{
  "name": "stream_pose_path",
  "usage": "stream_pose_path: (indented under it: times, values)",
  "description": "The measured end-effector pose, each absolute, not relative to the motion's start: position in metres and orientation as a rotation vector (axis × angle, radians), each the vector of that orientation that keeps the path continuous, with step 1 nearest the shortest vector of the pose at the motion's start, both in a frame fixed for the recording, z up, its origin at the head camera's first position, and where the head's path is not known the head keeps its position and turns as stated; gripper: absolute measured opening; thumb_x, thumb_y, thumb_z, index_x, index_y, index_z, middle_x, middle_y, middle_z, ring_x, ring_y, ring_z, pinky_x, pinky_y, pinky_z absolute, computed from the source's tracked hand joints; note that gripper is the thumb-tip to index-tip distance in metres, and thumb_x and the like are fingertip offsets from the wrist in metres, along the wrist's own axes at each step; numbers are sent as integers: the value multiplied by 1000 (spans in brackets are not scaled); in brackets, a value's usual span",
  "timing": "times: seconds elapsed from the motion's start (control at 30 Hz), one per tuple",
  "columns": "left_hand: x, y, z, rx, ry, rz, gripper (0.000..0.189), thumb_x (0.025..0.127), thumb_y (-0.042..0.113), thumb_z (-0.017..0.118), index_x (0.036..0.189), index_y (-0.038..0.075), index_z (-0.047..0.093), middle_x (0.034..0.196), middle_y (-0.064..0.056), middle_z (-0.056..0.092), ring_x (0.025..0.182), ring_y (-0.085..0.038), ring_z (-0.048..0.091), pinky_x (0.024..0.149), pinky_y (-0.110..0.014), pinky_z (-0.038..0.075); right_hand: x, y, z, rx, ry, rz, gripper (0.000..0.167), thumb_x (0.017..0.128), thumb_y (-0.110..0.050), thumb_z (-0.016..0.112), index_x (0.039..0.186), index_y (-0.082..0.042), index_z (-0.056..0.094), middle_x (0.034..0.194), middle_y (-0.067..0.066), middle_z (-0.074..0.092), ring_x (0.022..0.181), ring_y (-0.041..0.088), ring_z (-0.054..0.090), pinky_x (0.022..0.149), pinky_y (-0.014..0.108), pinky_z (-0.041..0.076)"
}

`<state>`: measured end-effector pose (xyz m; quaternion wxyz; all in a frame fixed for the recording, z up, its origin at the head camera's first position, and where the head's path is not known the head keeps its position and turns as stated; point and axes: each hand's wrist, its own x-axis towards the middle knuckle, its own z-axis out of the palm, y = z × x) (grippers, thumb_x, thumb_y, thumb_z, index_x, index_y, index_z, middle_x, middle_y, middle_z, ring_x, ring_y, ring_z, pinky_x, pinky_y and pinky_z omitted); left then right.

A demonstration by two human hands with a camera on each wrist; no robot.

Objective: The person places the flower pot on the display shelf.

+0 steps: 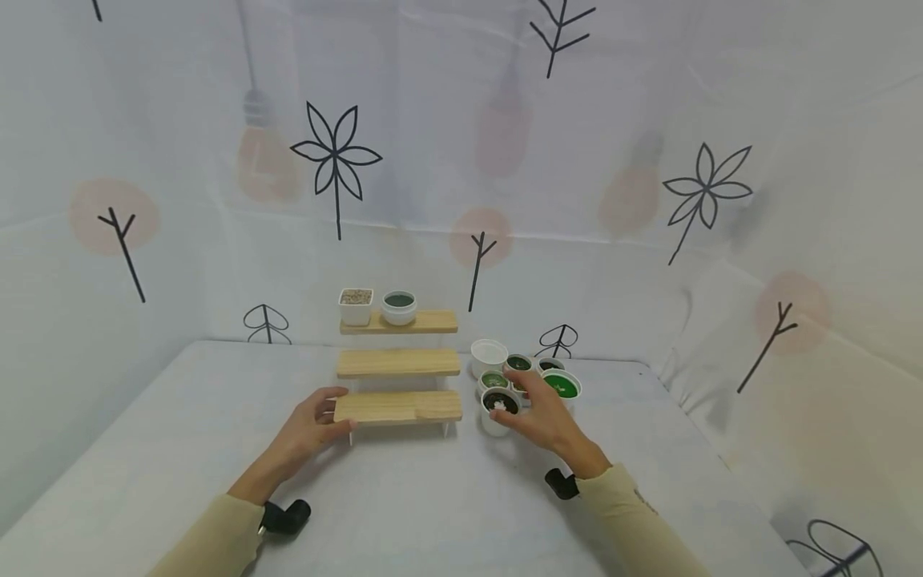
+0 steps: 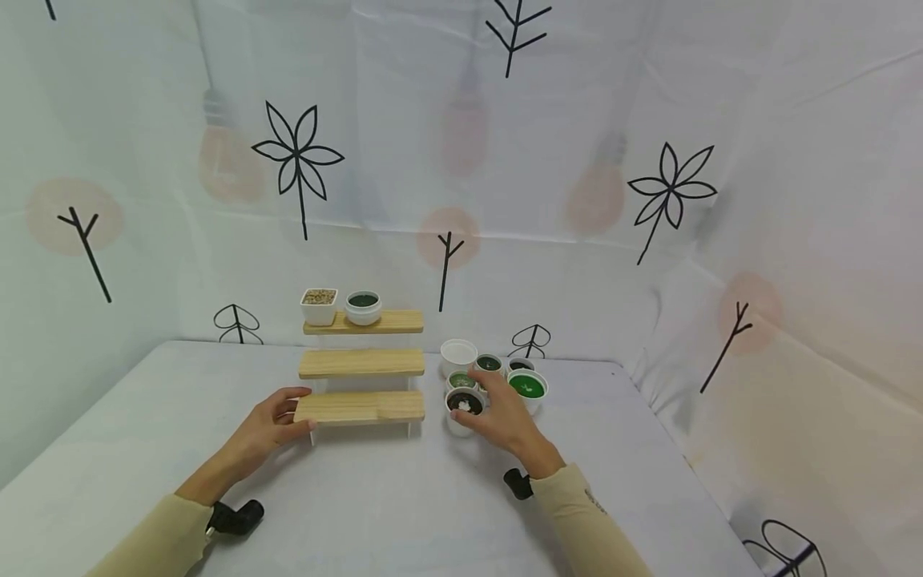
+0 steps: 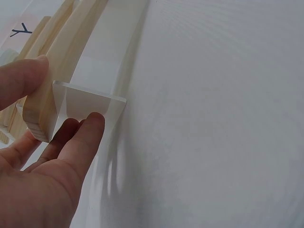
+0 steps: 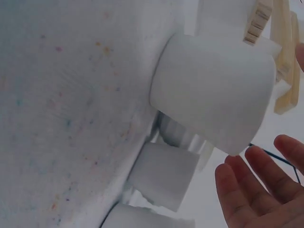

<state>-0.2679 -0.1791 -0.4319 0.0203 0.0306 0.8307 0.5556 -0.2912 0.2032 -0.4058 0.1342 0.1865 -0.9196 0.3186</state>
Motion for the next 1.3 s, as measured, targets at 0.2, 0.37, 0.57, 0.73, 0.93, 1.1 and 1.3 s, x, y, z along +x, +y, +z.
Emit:
stream_pose_path:
  times: [0.2, 0.37, 0.57, 0.73, 0.93, 1.1, 1.3]
  values:
    - [-269, -180, -432, 99, 2575, 1723, 68, 83, 22, 74, 140, 7, 39, 132, -23, 50, 119, -35, 52, 94, -45, 46, -294, 203, -411, 573, -2661, 925, 74, 72, -36, 83, 132, -4, 53, 127, 10, 57, 106, 27, 57, 89, 44, 47]
    - [-270, -180, -433, 94, 2573, 1725, 69, 82, 21, 74, 140, 7, 39, 132, -22, 49, 119, -34, 53, 93, -45, 46, -297, 205, -415, 592, -2647, 961, 73, 70, -32, 84, 129, -2, 54, 125, 10, 58, 105, 27, 58, 89, 43, 48]
    - [-269, -180, -432, 89, 2583, 1716, 68, 83, 21, 74, 140, 7, 39, 131, -22, 51, 117, -33, 54, 93, -45, 47, -299, 205, -418, 604, -2651, 1011, 72, 68, -31, 85, 127, 0, 55, 124, 13, 58, 102, 27, 60, 87, 41, 49]
    - [-269, -180, -432, 83, 2583, 1717, 68, 82, 22, 74, 140, 7, 40, 131, -22, 51, 116, -32, 55, 93, -44, 47, -300, 206, -419, 618, -2674, 1004, 72, 68, -32, 84, 126, 0, 56, 125, 14, 57, 110, 28, 56, 92, 44, 45]
    - [-270, -179, -432, 81, 2583, 1711, 68, 83, 22, 74, 140, 7, 40, 133, -22, 50, 118, -34, 53, 94, -46, 46, -301, 206, -420, 584, -2721, 967, 76, 69, -33, 84, 129, 1, 53, 129, 17, 56, 119, 32, 52, 98, 47, 41]
    - [-270, -179, -432, 91, 2589, 1710, 67, 83, 21, 74, 140, 7, 40, 132, -22, 50, 118, -34, 53, 94, -45, 46, -300, 205, -420, 552, -2741, 983, 76, 69, -33, 84, 130, 0, 53, 131, 17, 54, 122, 32, 50, 100, 47, 40]
    - [-270, -179, -434, 90, 2584, 1721, 67, 83, 20, 74, 139, 7, 40, 131, -22, 50, 118, -34, 54, 93, -45, 47, -301, 205, -421, 554, -2739, 974, 75, 70, -32, 84, 130, 1, 53, 131, 17, 54, 121, 32, 50, 99, 47, 41]
